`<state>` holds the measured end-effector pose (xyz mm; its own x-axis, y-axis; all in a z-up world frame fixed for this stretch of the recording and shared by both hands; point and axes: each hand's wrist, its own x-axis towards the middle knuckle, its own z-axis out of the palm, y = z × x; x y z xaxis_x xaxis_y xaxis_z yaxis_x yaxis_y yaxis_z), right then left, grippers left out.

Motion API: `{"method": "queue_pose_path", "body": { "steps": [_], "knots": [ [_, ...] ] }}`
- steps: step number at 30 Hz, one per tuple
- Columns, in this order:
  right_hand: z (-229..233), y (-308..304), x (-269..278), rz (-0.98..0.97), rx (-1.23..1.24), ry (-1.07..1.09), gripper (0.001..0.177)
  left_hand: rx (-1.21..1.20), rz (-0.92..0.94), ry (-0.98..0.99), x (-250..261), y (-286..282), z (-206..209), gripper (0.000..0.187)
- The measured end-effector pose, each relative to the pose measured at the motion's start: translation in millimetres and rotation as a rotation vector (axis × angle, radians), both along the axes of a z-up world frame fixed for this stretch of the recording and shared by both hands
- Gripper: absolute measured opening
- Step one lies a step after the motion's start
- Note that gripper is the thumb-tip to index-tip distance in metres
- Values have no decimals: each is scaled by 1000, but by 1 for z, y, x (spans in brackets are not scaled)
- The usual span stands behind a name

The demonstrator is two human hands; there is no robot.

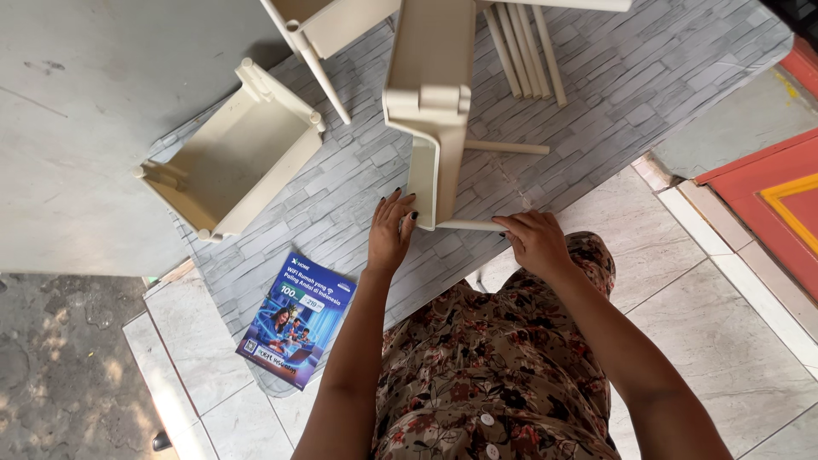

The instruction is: The person assembles a small plastic storage unit by inserting cylindrical legs into the corners of a rectangular tray. They repeat this process for multiple trays, stacking them to form a multi-tiered unit.

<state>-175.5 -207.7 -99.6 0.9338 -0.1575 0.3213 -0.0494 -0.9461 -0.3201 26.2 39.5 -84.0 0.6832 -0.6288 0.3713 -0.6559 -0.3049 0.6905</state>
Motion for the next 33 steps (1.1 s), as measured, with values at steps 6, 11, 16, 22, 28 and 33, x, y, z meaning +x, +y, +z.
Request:
{"method": "queue_pose_path", "body": {
  "steps": [6, 11, 16, 22, 28, 33],
  "knots": [
    [-17, -5, 5, -27, 75, 80, 32, 136, -3, 15, -1, 6, -17, 26],
    [-23, -8, 12, -34, 127, 110, 31, 195, 22, 5, -1, 4, -26, 28],
    [-26, -8, 15, -53, 116, 116, 31, 238, 42, -3, -1, 3, -33, 31],
    [-26, -6, 15, -67, 52, 118, 34, 238, 52, 10, -4, 3, -32, 29],
    [-24, -9, 14, -48, 40, 130, 38, 177, 107, -8, -15, 1, -19, 30],
    [-19, -22, 16, -40, 142, 9, 31, -78, 151, -117, -20, 0, 8, 38]
  ]
}}
